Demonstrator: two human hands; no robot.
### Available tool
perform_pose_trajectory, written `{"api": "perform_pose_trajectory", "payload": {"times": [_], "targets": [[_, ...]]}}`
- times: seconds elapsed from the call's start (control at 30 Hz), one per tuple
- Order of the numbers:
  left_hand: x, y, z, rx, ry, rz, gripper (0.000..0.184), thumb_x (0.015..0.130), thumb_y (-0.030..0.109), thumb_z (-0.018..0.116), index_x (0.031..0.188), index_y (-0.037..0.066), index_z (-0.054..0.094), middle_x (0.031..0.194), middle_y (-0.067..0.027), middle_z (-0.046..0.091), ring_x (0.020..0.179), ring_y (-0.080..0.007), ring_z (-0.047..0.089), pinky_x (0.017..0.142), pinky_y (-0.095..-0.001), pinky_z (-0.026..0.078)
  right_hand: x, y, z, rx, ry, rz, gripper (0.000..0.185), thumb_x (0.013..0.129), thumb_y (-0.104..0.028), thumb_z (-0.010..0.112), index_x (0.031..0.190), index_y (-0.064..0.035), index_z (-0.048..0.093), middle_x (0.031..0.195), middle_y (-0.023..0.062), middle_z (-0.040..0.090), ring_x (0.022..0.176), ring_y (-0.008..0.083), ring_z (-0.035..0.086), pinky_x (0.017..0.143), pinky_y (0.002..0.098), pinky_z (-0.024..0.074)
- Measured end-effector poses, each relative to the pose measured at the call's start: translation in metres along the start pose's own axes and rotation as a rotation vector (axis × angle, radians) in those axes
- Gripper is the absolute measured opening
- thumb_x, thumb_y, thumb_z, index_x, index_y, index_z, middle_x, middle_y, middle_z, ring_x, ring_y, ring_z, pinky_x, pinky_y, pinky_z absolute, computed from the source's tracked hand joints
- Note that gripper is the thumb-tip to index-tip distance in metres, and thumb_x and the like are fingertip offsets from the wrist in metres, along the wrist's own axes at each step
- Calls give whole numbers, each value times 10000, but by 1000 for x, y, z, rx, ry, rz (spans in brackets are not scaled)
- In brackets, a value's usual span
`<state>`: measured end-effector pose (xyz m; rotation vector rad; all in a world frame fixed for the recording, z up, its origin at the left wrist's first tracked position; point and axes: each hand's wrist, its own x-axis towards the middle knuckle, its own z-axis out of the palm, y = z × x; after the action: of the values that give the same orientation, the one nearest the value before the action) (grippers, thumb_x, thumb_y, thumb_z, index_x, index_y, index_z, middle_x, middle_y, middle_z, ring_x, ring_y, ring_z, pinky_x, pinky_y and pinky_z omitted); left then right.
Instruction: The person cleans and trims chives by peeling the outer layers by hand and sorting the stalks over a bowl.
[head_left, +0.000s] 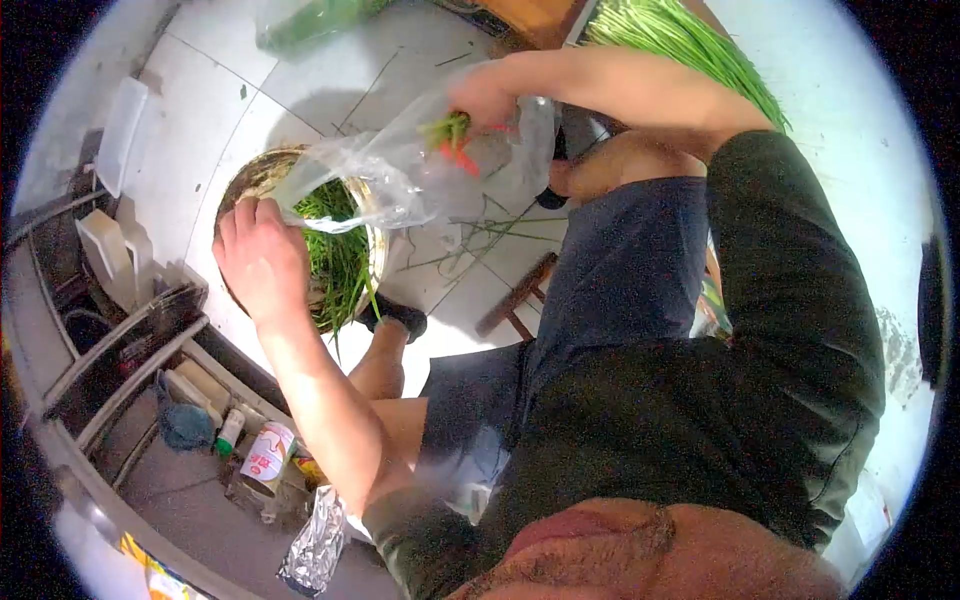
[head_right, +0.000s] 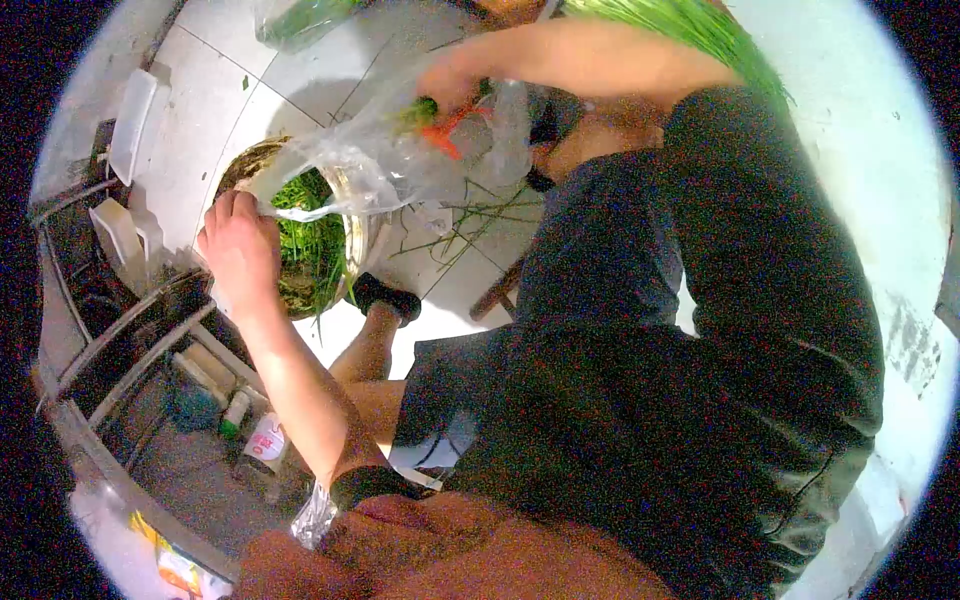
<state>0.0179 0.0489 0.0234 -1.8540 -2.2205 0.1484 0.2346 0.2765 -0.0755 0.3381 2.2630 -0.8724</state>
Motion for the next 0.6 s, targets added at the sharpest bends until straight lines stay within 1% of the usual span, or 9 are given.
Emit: {"api": "perform_pose_trajectory", "payload": {"times": [0.13, 0.17, 0.2, 0.27, 0.37, 0.4, 0.47, 0.5, 0.6], "targets": [[6, 19, 17, -156, -62, 19, 177, 766, 114, 617, 928, 51, 649, 1084, -119, 643, 1007, -272, 600, 845, -442, 461, -1, -1, -12, 574, -36, -166, 308, 779, -264, 740, 960, -24, 673, 857, 63, 685, 809, 184, 622, 724, 352, 487], [6, 30, 9, -168, -169, 58, 277, 775, 121, 613, 1040, 46, 641, 1181, -140, 611, 1078, -286, 584, 908, -444, 450, -28, -33, -30, 643, 25, -156, 291, 786, -258, 732, 962, -34, 671, 861, 49, 683, 816, 160, 617, 733, 327, 480], [3, 37, 11, -227, -105, 121, 475, 769, 112, 616, 1232, 22, 561, 1271, -193, 550, 1171, -332, 532, 993, -458, 412, -44, -55, -45, 707, 88, -152, 274, 794, -253, 723, 964, -44, 669, 866, 35, 681, 824, 136, 613, 741, 303, 474], [-5, 45, 2, -752, -57, -15, 598, 797, 88, 624, 1358, -2, 439, 1308, -229, 509, 1232, -339, 484, 1058, -434, 362, -26, -61, -50, 810, 160, -315, 277, 770, -249, 735, 932, -34, 672, 872, 48, 682, 800, 140, 614, 723, 292, 470], [-15, 54, -18, -1706, 30, -496, 614, 882, 148, 650, 1383, -56, 360, 1264, -173, 515, 1233, -243, 455, 1056, -356, 343, -31, -115, -53, 901, 101, -325, 274, 761, -234, 718, 905, -4, 680, 852, 58, 689, 726, 157, 625, 690, 300, 491], [-17, 57, -22, -1732, 197, -509, 613, 891, 235, 670, 1356, -58, 400, 1250, -160, 536, 1172, -232, 499, 1037, -341, 352, -20, -127, -48, 836, 66, -328, 262, 765, -227, 710, 900, -5, 684, 846, 58, 692, 734, 156, 629, 702, 300, 495], [-22, 51, -24, -1833, 333, -595, 503, 909, 217, 648, 1284, -53, 451, 1196, -141, 567, 1108, -219, 537, 978, -338, 405, 6, -148, -32, 711, 5, -329, 240, 774, -214, 693, 892, -5, 692, 835, 60, 697, 750, 154, 637, 725, 299, 504], [-21, 48, -19, -1891, 436, -681, 333, 935, 173, 602, 1176, -38, 511, 1110, -131, 610, 1001, -217, 591, 886, -346, 469, -3, -168, -31, 584, 12, -275, 218, 787, -205, 677, 861, -1, 697, 835, 80, 701, 772, 160, 653, 725, 296, 519], [-39, 28, -25, -2054, 410, -742, 290, 937, 140, 589, 1154, -38, 513, 1004, -142, 633, 911, -220, 620, 839, -342, 498, -9, -209, -23, 487, 0, -220, 212, 795, -209, 666, 829, -3, 701, 822, 87, 704, 786, 165, 660, 713, 299, 524]]}}
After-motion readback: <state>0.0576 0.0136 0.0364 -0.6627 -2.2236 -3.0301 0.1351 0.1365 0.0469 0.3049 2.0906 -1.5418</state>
